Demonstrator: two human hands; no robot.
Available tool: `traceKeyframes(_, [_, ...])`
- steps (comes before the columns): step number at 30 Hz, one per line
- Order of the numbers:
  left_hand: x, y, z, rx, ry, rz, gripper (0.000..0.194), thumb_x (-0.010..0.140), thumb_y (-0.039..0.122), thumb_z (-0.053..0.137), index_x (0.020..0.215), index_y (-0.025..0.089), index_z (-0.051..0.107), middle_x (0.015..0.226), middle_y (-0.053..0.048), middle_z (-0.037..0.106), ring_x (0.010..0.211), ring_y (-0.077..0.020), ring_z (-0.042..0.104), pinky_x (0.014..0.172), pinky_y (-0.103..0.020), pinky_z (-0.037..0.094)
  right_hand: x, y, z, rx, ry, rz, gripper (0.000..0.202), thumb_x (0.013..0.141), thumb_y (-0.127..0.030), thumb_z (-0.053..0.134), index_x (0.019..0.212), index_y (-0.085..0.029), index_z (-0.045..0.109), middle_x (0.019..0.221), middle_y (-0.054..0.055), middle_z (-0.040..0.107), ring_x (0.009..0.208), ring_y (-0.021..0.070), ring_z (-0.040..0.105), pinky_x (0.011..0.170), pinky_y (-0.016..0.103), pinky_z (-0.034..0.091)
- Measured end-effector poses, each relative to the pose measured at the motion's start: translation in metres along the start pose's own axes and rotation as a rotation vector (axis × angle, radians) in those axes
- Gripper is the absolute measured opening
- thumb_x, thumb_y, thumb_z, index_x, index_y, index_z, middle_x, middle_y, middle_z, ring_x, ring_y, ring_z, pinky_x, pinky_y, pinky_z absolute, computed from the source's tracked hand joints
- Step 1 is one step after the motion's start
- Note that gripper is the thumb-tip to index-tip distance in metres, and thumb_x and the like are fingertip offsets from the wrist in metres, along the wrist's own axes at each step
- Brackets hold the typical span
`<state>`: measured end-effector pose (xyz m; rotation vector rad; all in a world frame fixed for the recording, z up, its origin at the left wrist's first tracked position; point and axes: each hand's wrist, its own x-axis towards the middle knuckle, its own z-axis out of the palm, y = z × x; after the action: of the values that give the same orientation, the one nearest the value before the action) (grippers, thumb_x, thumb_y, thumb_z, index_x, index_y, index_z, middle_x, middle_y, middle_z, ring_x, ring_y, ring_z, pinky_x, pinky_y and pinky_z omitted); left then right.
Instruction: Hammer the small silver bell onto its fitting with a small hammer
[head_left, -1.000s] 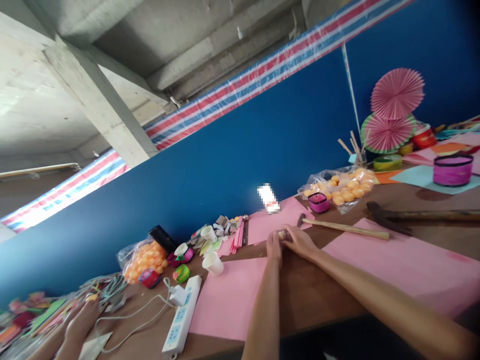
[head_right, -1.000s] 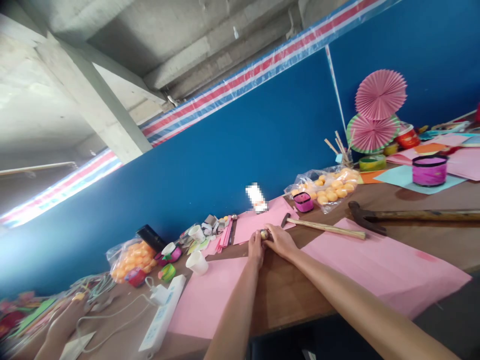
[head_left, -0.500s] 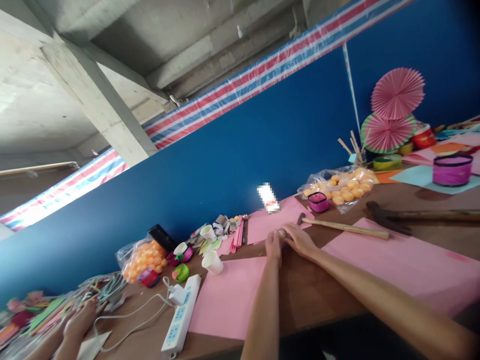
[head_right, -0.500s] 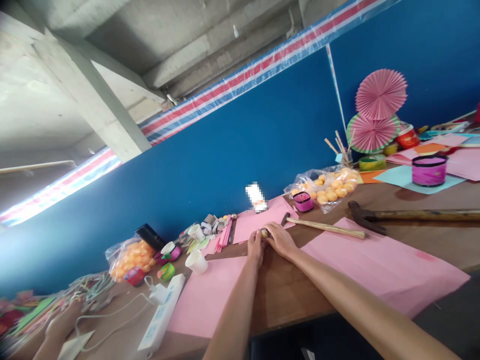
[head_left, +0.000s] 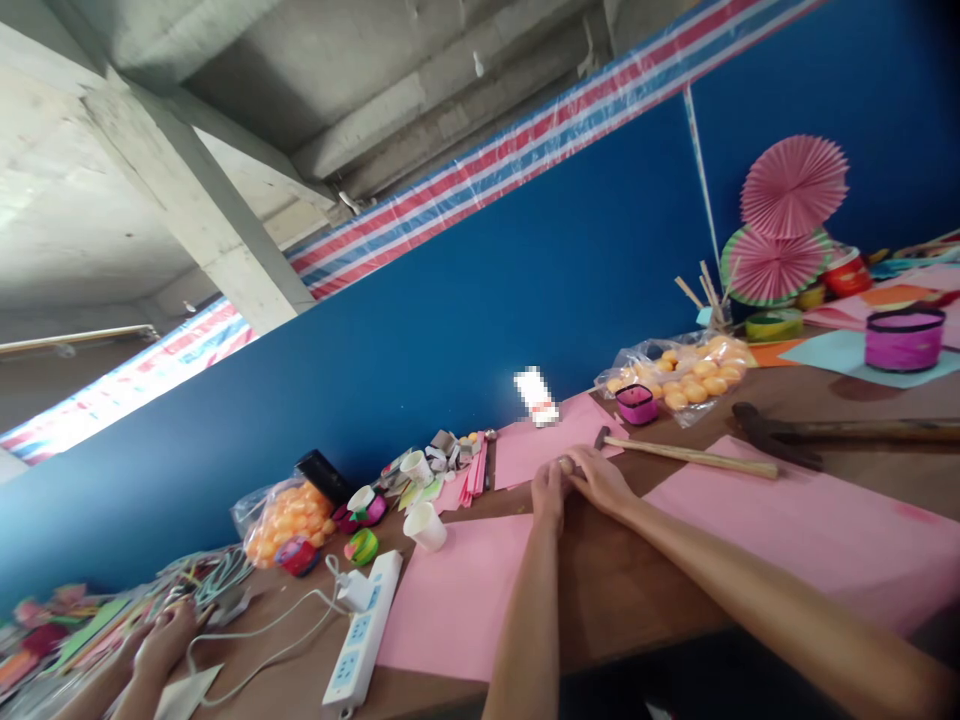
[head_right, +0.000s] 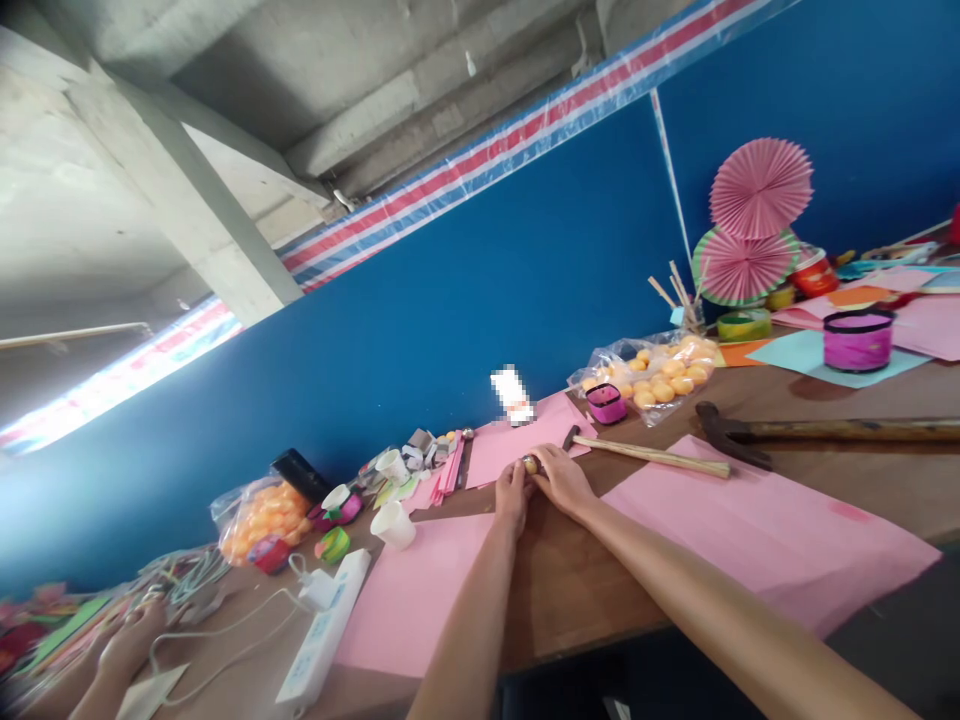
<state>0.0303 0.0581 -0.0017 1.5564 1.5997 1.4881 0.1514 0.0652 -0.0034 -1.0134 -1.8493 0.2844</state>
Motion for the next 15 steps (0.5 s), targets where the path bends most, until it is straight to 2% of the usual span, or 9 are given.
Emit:
traceKeyframes(7, [0.0007, 0.0014, 0.0003, -0.021, -0.036, -0.003, 0.019, 0.079, 0.036, 0.050, 0.090, 0.032, 0.065, 0.070, 0.000, 0.068, 0.082, -0.0276, 0.061, 0.055, -0.039, 0.048, 0.0004, 0.0017, 0.0024, 0.009, 0.014, -0.062, 0.047, 0.074, -0.012, 0.042, 0.120, -0.020, 0.043, 0.115, 0.008, 0.052, 0.107, 0.0212, 0.047, 0.090, 0.036, 0.039])
traceKeyframes(15, [-0.0022, 0.0052, -0.0023, -0.023, -0.020, -0.007, 0.018, 0.077, 0.038, 0.052, 0.080, 0.029, 0.067, 0.069, -0.001, 0.068, 0.085, -0.0303, 0.059, 0.054, -0.040, 0.047, -0.0004, 0.0019, 0.0013, -0.016, -0.009, 0.021, 0.031, 0.073, -0.015, 0.047, 0.104, -0.018, 0.050, 0.101, 0.007, 0.059, 0.094, 0.0213, 0.053, 0.082, 0.035, 0.042])
